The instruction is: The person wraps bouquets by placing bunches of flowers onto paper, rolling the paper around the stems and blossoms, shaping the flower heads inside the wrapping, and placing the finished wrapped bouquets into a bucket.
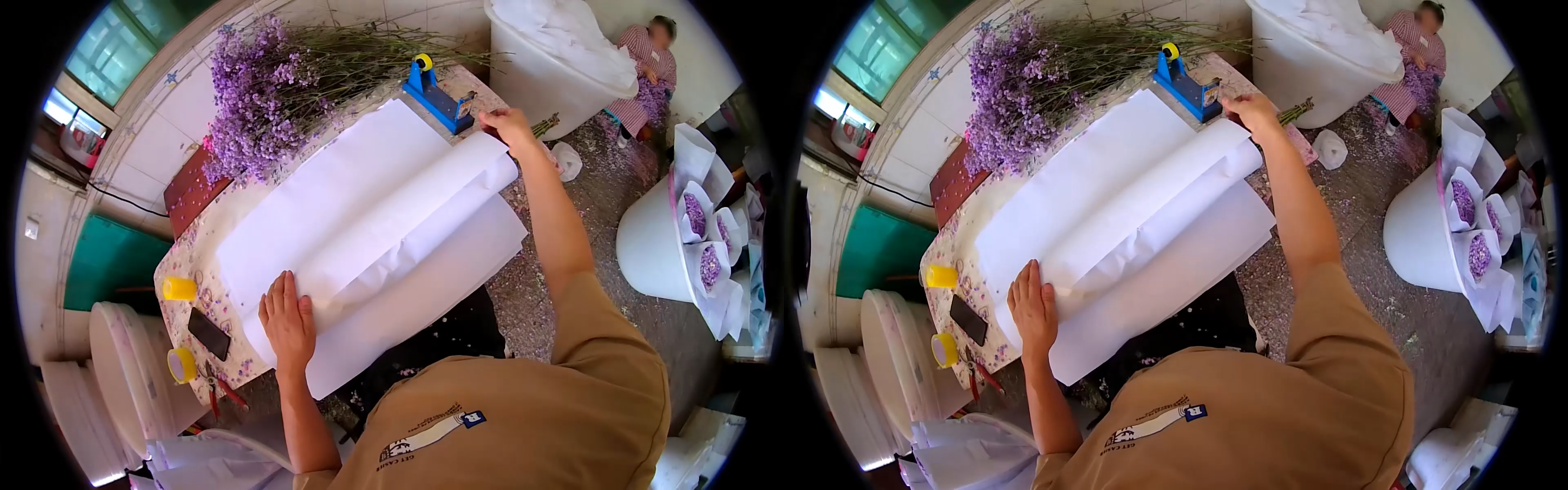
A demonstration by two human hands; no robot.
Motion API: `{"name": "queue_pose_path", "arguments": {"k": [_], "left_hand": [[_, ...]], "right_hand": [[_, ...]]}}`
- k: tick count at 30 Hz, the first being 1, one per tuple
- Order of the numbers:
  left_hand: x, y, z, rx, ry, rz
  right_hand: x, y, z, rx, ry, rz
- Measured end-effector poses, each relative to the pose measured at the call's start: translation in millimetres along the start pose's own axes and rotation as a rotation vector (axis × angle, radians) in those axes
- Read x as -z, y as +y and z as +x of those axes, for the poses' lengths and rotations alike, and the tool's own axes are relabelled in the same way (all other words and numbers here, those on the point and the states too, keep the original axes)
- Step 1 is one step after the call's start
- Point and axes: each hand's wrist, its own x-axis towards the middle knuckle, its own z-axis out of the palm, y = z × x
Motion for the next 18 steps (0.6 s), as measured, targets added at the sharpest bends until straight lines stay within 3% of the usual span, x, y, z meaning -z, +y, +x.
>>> {"name": "queue_pose_path", "arguments": {"k": [4,6,7,9,11,12,13,16,18], "left_hand": [[0,-16,-14,-0.011,0.06,-0.073],[-4,-30,-38,0.129,0.274,-0.01],[-5,-40,-51,0.202,0.395,-0.091],[-11,-56,-79,0.482,0.528,-0.322],[-7,-65,-96,0.746,0.532,-0.643],[-5,-68,-105,0.854,0.469,-0.882],[-10,-71,-108,0.876,0.465,-0.998],[0,-62,-100,0.921,0.474,-1.326],[0,-65,-97,0.921,0.485,-1.363]], "right_hand": [[0,1,18,0.033,-0.047,-0.173],[7,-4,34,0.205,-0.027,-0.685],[8,-33,12,0.33,-0.011,-1.127],[24,-29,23,0.416,-0.112,-1.285],[12,-41,-6,0.211,-0.201,-0.575],[-24,-65,-60,0.138,-0.142,-0.548],[-54,-71,-100,0.21,-0.199,-0.454],[-163,-68,-226,0.18,-0.603,-0.274],[-234,-68,-297,0.075,-0.849,-0.173]]}}
